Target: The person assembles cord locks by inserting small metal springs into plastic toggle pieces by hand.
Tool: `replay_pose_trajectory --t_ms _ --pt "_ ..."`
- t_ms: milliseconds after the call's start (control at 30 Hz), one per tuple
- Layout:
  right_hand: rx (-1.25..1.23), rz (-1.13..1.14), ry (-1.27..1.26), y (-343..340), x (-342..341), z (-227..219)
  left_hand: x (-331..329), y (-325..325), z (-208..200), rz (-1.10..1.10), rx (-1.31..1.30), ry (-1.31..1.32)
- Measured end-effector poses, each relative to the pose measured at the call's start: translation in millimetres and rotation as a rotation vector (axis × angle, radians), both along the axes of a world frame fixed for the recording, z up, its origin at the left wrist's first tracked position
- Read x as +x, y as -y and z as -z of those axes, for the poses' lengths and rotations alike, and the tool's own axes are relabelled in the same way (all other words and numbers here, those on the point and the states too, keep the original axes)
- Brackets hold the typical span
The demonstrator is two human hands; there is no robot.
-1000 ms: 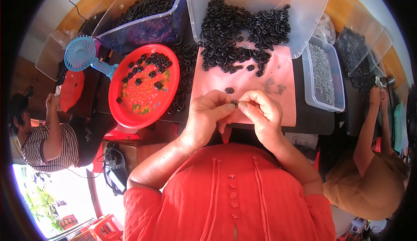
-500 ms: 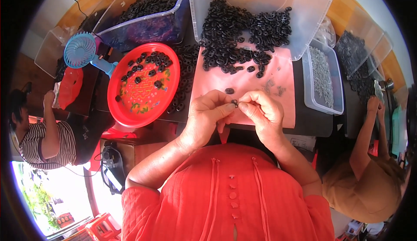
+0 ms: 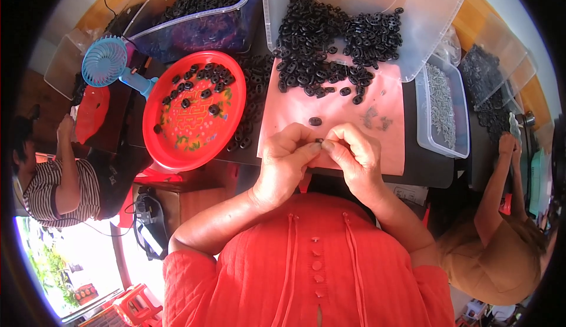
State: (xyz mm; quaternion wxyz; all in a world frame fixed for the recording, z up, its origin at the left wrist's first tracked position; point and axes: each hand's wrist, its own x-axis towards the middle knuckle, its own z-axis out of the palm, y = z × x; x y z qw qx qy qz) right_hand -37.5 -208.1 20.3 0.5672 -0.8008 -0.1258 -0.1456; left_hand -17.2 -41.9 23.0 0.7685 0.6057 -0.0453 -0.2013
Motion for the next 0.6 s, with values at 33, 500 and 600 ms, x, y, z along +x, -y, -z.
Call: replay_pose_trajectory --t_ms 33,500,600 --pt "-0.001 -0.001 0.0 0.6 0.1 3.0 0.4 0.1 -1.2 -0.001 -0.001 0.0" --pt "0.103 -0.031 0.044 4.7 -4.9 10.7 1.2 -1.0 -1.5 0.009 0.029 -0.001" --pt "0.088 -0.029 0.047 4.9 -4.7 10.0 0.3 -0.8 -1.3 0.009 0.057 0.017"
